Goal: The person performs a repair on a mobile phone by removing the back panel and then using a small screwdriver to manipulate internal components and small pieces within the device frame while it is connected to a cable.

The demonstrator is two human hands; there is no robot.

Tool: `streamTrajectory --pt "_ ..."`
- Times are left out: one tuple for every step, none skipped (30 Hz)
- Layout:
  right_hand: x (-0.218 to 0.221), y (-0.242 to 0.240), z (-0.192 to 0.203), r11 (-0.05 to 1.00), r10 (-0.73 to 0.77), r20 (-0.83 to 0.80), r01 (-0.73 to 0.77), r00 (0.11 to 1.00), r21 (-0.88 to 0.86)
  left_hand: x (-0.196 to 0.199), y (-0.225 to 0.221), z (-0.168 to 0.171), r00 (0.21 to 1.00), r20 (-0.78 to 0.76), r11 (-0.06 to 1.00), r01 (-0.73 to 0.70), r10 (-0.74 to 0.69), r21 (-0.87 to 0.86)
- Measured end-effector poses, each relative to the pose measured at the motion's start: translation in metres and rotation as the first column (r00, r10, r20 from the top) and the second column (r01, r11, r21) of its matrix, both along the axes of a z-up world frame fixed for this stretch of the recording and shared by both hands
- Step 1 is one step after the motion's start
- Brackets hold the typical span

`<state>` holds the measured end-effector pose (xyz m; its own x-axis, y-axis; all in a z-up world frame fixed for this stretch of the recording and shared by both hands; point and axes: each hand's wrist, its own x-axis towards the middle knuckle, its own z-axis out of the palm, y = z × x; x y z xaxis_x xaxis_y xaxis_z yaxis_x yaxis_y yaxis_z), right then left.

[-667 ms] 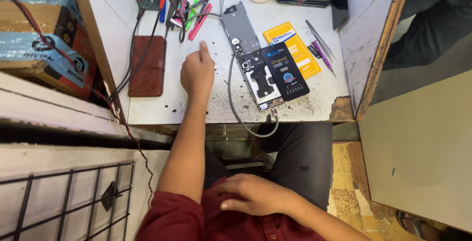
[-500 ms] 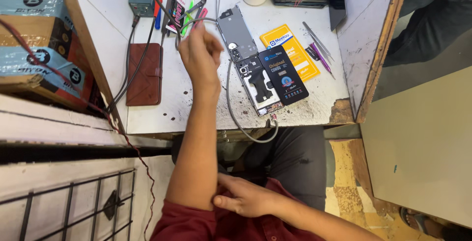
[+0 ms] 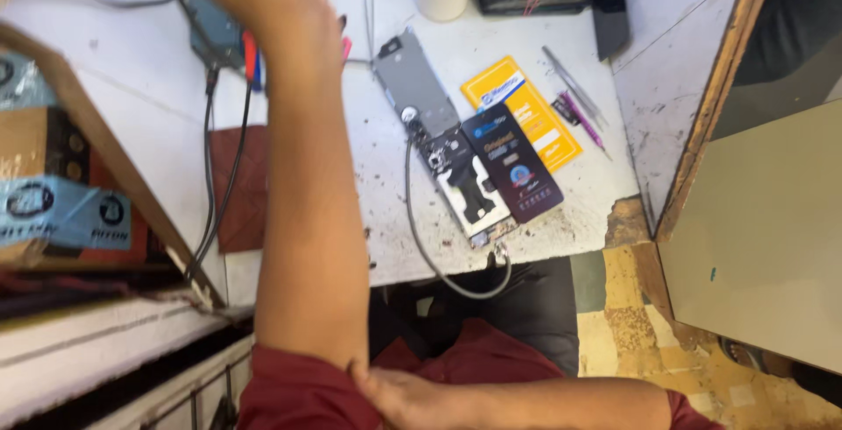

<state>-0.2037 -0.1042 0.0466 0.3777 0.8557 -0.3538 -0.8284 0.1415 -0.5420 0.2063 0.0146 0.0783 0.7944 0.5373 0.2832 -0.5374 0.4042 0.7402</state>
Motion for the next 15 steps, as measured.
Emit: streamTrajectory --pt "0.012 -0.001 0.006 0.979 0.116 0.287 -0.060 0.951 -0.196 -0.014 0.000 0.009 0.995 -0.020 0.993 0.102 -0.101 0.055" --pt "0.023 -0.008 0.015 0.979 0.106 0.290 -0.049 0.951 -0.198 -0.033 -0.001 0.017 0.979 -0.048 0.973 0.201 -0.197 0.115" --pt "0.033 -0.023 0.025 0.946 0.238 0.493 -0.084 0.837 -0.314 -0.056 -0.003 0.025 0.957 -0.087 0.939 0.289 -0.277 0.189" --pt "0.045 -0.040 0.033 0.897 0.375 0.645 -0.086 0.666 -0.433 -0.080 -0.005 0.031 0.935 -0.140 0.896 0.352 -0.325 0.271" --pt "0.058 -0.058 0.039 0.910 0.268 0.756 0.102 0.598 -0.403 -0.107 -0.007 0.034 0.912 -0.198 0.842 0.408 -0.359 0.352" --pt "0.068 -0.077 0.044 0.897 0.168 0.852 0.281 0.496 -0.341 -0.132 -0.009 0.035 0.898 -0.278 0.782 0.435 -0.341 0.446" --pt "0.077 -0.093 0.046 0.708 0.266 0.744 0.400 0.613 -0.582 -0.151 -0.014 0.034 0.890 -0.367 0.700 0.443 -0.270 0.560" --pt "0.095 -0.107 0.041 0.587 0.105 0.800 0.612 0.591 -0.530 -0.169 -0.019 0.029 0.878 -0.441 0.600 0.456 -0.184 0.658" --pt "0.113 -0.129 0.039 0.417 0.033 0.846 0.762 0.531 -0.495 -0.187 -0.024 0.022 0.863 -0.482 0.588 0.472 -0.154 0.657" --pt "0.127 -0.147 0.036 0.239 -0.034 0.855 0.835 0.517 -0.496 -0.204 -0.029 0.013 0.845 -0.521 0.576 0.488 -0.124 0.655" --pt "0.145 -0.163 0.032 -0.038 0.308 0.826 0.874 0.472 -0.485 -0.218 -0.036 0.004 0.852 -0.517 0.560 0.470 -0.085 0.682" --pt "0.158 -0.176 0.029 -0.024 0.384 0.838 0.912 0.387 -0.410 -0.233 -0.044 -0.006 0.858 -0.511 0.543 0.451 -0.046 0.708" --pt "0.167 -0.185 0.025 -0.003 0.456 0.840 0.944 0.294 -0.329 -0.245 -0.053 -0.014 0.877 -0.481 0.443 0.434 -0.007 0.784" --pt "0.173 -0.188 0.019 -0.002 0.456 0.840 0.945 0.293 -0.328 -0.256 -0.060 -0.022 0.894 -0.446 0.335 0.412 0.028 0.847" --pt "0.177 -0.191 0.014 0.051 0.489 0.847 0.962 0.211 -0.269 -0.266 -0.067 -0.028 0.893 -0.449 0.338 0.414 0.029 0.845"
